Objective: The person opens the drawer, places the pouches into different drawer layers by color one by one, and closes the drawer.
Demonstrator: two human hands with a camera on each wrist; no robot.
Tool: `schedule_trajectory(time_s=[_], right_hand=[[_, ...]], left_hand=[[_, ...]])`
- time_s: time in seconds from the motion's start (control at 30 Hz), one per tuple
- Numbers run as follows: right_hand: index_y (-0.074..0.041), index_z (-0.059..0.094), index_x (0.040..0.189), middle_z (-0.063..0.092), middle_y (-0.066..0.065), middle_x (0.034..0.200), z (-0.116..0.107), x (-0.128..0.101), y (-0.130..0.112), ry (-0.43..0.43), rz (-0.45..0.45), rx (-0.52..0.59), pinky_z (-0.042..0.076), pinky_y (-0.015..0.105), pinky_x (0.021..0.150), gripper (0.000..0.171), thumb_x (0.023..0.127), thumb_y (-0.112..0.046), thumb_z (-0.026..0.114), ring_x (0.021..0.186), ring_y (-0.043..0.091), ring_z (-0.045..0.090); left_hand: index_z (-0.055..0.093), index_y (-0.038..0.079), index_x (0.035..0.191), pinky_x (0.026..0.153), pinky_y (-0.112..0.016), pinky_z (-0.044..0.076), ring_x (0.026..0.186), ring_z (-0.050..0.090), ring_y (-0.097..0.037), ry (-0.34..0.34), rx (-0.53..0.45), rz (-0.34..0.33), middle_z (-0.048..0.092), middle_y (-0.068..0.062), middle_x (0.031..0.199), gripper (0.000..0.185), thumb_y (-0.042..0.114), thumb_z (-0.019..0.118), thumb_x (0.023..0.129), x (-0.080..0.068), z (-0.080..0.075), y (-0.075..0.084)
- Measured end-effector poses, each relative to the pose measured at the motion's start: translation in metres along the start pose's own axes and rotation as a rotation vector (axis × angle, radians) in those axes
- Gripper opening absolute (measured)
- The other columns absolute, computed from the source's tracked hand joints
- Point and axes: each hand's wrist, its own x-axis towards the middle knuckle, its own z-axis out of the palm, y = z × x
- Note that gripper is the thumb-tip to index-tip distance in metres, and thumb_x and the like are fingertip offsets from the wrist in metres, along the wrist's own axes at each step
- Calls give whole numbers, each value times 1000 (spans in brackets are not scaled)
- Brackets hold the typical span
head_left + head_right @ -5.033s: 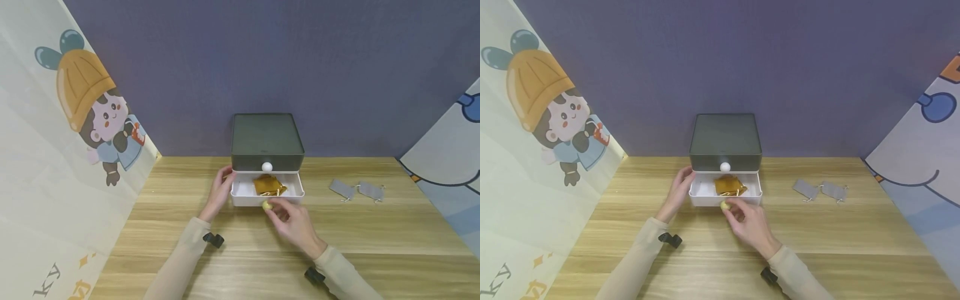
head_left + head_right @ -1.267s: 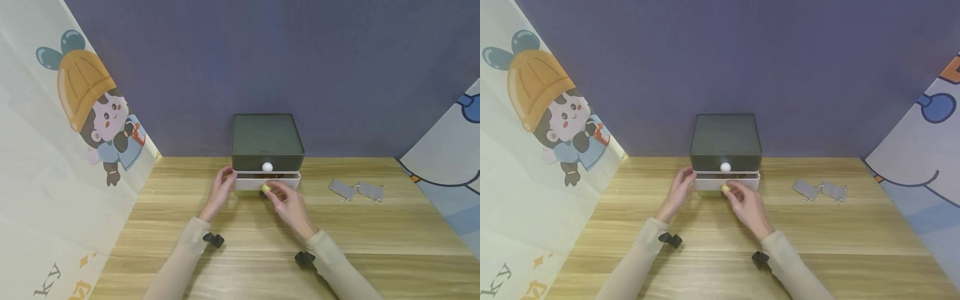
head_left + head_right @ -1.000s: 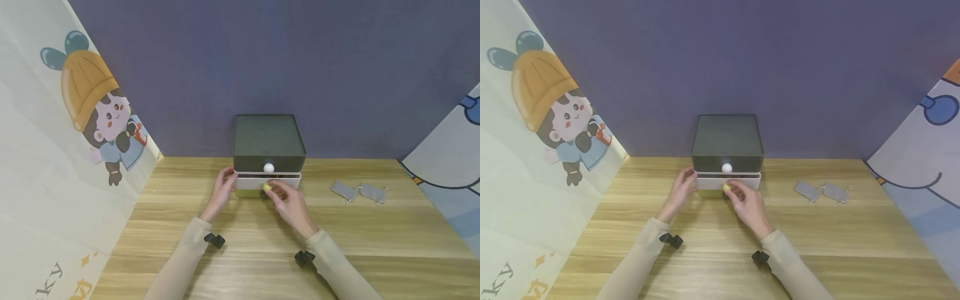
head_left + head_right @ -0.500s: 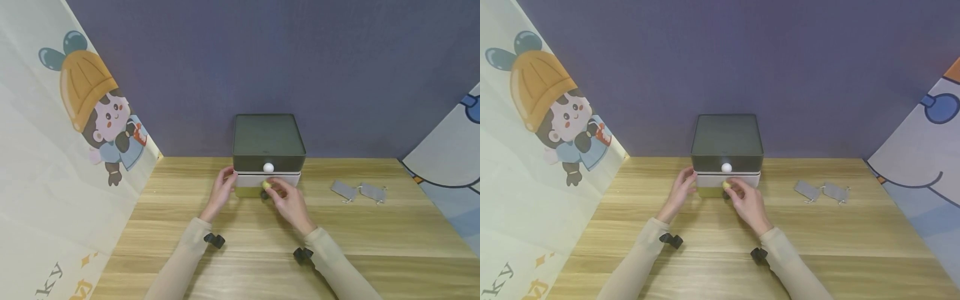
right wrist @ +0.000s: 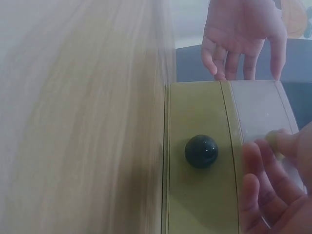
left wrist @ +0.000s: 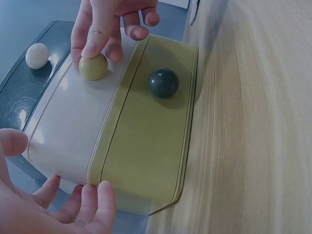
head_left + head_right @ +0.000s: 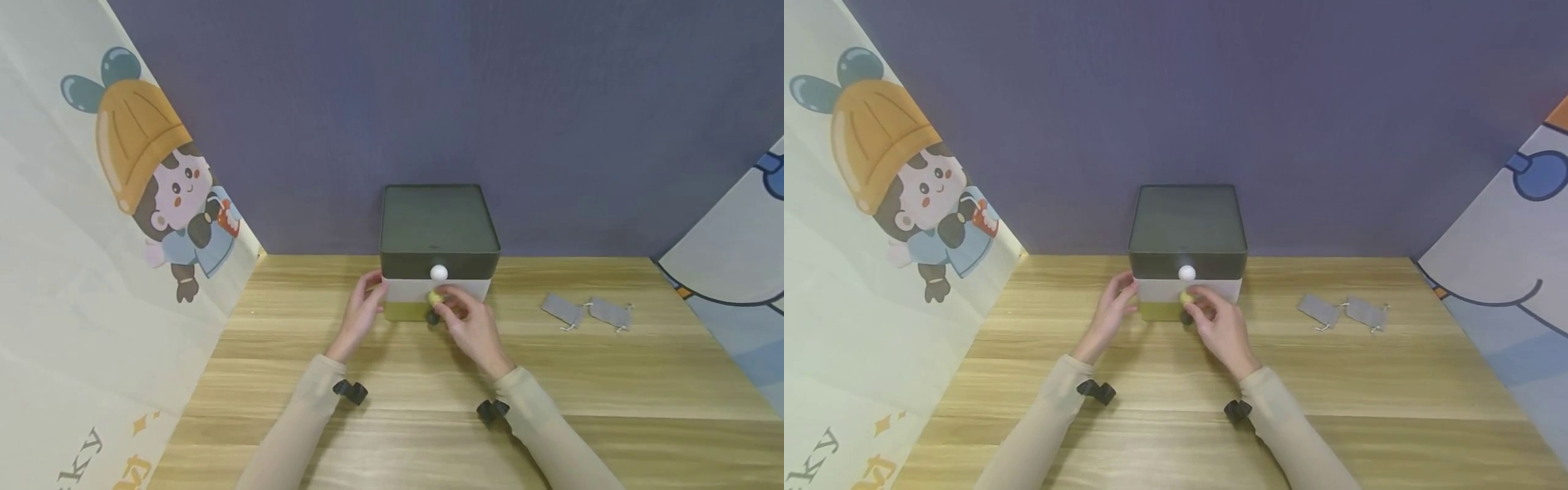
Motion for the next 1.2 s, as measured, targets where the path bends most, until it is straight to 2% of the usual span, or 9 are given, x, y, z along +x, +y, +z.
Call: schedule_trajectory(time_s=[0.4,0.57,0.67,0.77,0.87,1.0,1.1,1.2], right_hand=[[-11,74,125,80,14,93,0,0,-3,7,37,36,59,26,55,27,98,-12,78,70,41,75],[-9,71,127,81,15,94,0,-1,-2,3,50,23,57,26,51,30,98,-15,78,66,40,74],[-9,70,127,81,14,94,0,-2,0,1,66,21,55,26,50,31,98,-18,78,66,39,74],[-9,71,124,82,12,93,-1,-2,2,7,79,-5,55,24,52,30,97,-21,80,66,32,74],[-10,75,116,82,8,93,-1,-3,5,11,83,-51,55,22,59,25,95,-22,82,69,21,73],[-14,79,109,82,3,99,0,-5,9,-47,83,-143,58,25,68,18,95,-24,82,77,12,73],[-16,80,114,83,1,102,1,-7,12,-118,100,-202,62,32,75,20,96,-26,80,82,15,76],[-16,78,121,82,2,105,1,-9,13,-182,124,-226,64,40,82,25,98,-26,78,90,20,79]], left_hand=[[47,-2,153,97,-52,57,133,59,-44,4,-2,10,54,-27,153,50,20,56,109,-1,1,3],[47,-2,153,96,-48,58,132,59,-43,3,-3,14,54,-27,153,50,20,56,109,-1,1,3],[47,-1,153,97,-51,57,132,59,-43,2,1,12,54,-26,153,50,21,56,109,-1,0,2],[47,0,154,101,-55,56,134,59,-43,0,0,1,54,-25,154,51,22,57,109,-1,0,0],[47,0,153,101,-54,56,134,59,-42,-3,-2,-13,53,-24,155,52,23,58,108,0,-1,-3],[47,-2,152,97,-46,56,133,59,-40,-3,3,-25,53,-24,154,53,25,59,108,1,-1,-4],[47,-3,152,97,-46,56,132,59,-39,-4,6,-27,53,-24,154,54,25,59,108,1,-1,-3],[46,-3,153,102,-51,55,133,58,-41,-8,19,-16,53,-25,153,54,26,58,108,1,0,-2]])
